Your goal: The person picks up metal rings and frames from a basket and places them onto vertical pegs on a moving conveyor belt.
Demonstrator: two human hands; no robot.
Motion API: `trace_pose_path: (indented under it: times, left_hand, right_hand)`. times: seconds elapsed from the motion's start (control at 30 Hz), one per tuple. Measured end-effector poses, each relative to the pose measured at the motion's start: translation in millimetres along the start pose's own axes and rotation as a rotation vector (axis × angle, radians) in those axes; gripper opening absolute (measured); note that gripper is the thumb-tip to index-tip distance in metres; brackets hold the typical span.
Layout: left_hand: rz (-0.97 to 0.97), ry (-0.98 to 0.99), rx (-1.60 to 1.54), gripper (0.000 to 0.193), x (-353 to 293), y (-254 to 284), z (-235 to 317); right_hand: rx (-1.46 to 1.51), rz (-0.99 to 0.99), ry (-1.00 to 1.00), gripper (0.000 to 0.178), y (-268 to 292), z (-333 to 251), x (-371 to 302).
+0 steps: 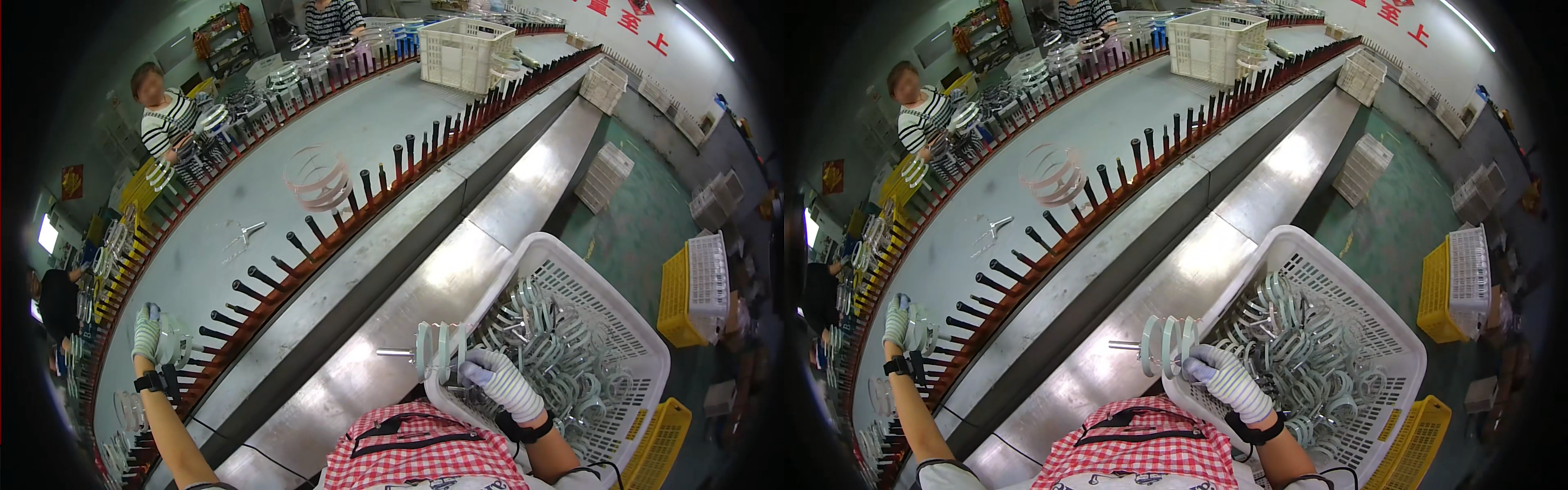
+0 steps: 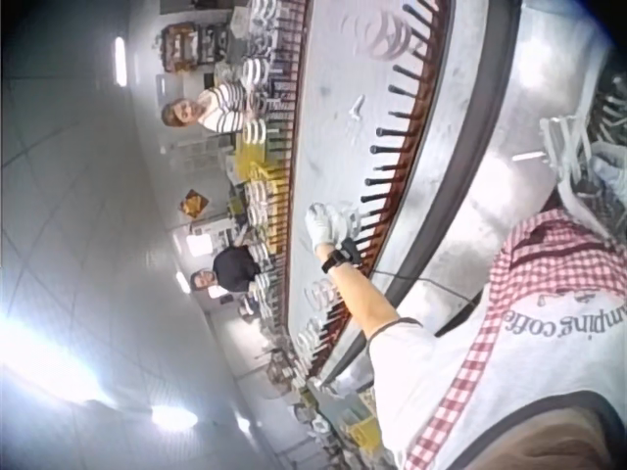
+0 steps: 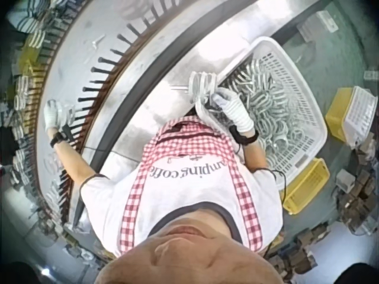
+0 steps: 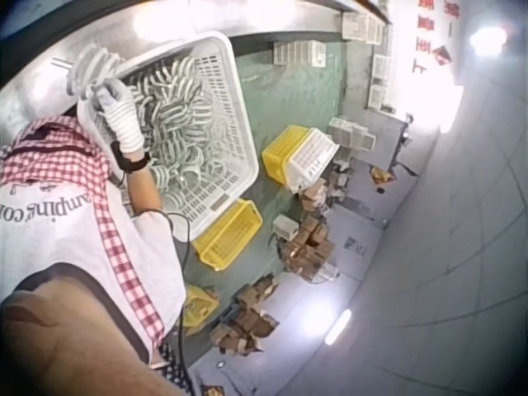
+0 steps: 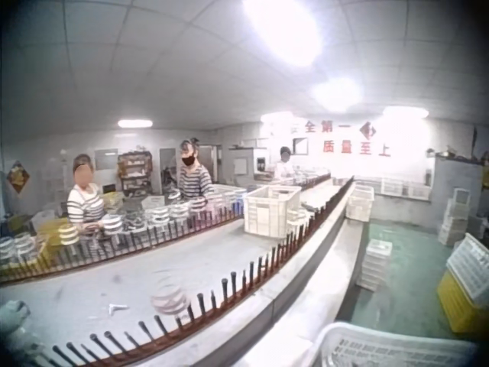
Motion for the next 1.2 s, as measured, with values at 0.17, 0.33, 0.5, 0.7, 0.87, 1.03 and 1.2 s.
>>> trace_pose_path:
  times: [0.17, 0.33, 0.5, 0.7, 0.87, 1.03, 1.2]
  left_hand:
    - [0.605, -0.250, 0.115, 0.036, -27, 72, 85]
    - [-0.076, -0.421, -0.492, 0.059, -165, 82, 292]
    - [-0.777, -0.580, -0.813, 0.047, -228, 21, 401]
    - [-0.869, -0.341, -0.950, 0.036, -224, 3, 444]
    - [-1.154, -0.031, -1.046, 0.047, -214, 9, 485]
    - [-0.882, 0.010, -1.475, 0.041, -177, -1, 552]
    - [-0.326, -0.315, -1.522, 0.034, -70, -68, 639]
  right_hand:
    - [-0.036, -0.031, 0.021, 0.026, 20, -13, 20]
    - [-0.042, -0.166, -0.015, 0.025, 26, -40, 30]
    - [0.045, -0.298, -0.006, 0.032, 32, -73, 41]
    - [-0.315, 0.005, 0.416, 0.042, 75, -123, 66]
    - [-0.632, -0.096, 0.606, 0.056, 109, -130, 85]
    - [-0.382, 0.339, 0.669, 0.053, 149, -136, 87]
    - [-0.242, 0.394, 0.559, 0.037, 199, -115, 103]
Point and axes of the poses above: each hand's wrist, its own x-axis towards the middle knuckle, its own y-axis out of the back of the hand, z = x × y, the point moved 1 cm from there along x, towards the middle knuckle, and after that the axes turned 11 degrees about z, right-handed, at the moved point
